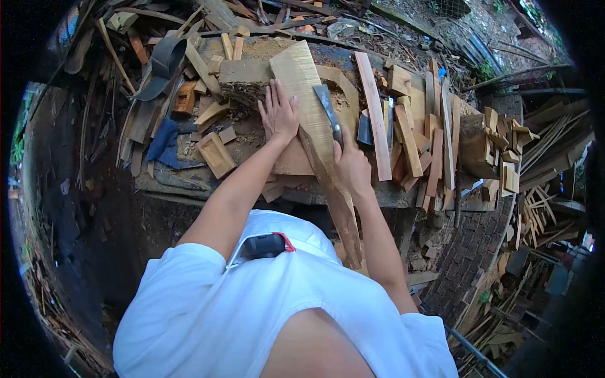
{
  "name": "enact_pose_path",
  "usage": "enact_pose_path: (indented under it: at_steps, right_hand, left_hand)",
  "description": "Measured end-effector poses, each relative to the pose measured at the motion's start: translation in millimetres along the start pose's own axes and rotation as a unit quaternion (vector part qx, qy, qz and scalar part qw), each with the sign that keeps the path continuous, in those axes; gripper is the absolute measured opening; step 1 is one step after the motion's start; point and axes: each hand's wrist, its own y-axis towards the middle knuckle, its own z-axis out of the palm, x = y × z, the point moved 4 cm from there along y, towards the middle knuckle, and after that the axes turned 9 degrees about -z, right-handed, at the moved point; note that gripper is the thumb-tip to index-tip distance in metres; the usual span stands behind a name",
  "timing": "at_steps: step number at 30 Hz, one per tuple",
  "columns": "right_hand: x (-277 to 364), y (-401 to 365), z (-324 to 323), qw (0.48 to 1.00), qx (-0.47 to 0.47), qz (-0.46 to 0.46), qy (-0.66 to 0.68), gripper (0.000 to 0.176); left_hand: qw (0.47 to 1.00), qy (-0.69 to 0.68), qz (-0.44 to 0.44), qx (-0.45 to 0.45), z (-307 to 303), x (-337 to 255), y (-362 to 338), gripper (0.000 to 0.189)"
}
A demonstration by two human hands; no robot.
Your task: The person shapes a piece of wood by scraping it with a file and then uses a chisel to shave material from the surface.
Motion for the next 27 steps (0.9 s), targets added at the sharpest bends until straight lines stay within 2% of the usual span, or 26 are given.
enact_pose_path:
  at_steps: [5, 7, 11, 14, 17, 20, 22, 27]
  right_hand:
    - [-13.0, -80.3, -5.5, 0.999, 0.044, -0.01, 0.024, 0.049]
    - [-17.6, -96.0, -3.8, 0.995, 0.087, 0.039, 0.033, 0.041]
    - [-3.7, -53.8, 3.9, 1.0, 0.017, 0.002, 0.01, 0.032]
    - [4.0, -30.8, 11.5, 1.0, -0.021, -0.012, 0.008, 0.033]
    - [0.2, -46.0, 5.8, 1.0, -0.011, -0.019, -0.019, 0.032]
    - [-6.0, -98.2, -5.7, 0.999, 0.007, -0.032, -0.014, 0.031]
    - [-6.8, -119.3, -13.9, 0.998, 0.069, 0.009, 0.012, 0.03]
    - [2.1, -74.9, -6.9, 0.999, 0.04, -0.003, -0.002, 0.03]
  left_hand:
    - [0.999, -0.03, -0.014, 0.016, -7.0, -2.2, -1.2, 0.072]
    - [1.0, -0.012, -0.008, -0.006, -9.2, -2.8, -2.8, 0.072]
    - [0.998, 0.011, 0.037, -0.047, -7.1, -6.0, -3.4, 0.071]
    - [0.999, 0.004, 0.036, -0.025, -10.1, -5.6, -3.3, 0.07]
    - [0.998, 0.0, 0.046, -0.032, -4.6, -2.2, -2.6, 0.069]
    - [0.998, -0.019, 0.048, -0.041, -4.0, -2.4, -2.6, 0.067]
    - [0.998, -0.033, 0.035, -0.029, -9.7, -5.2, -3.2, 0.067]
    - [0.999, -0.028, 0.041, -0.021, -9.5, -8.7, -2.9, 0.065]
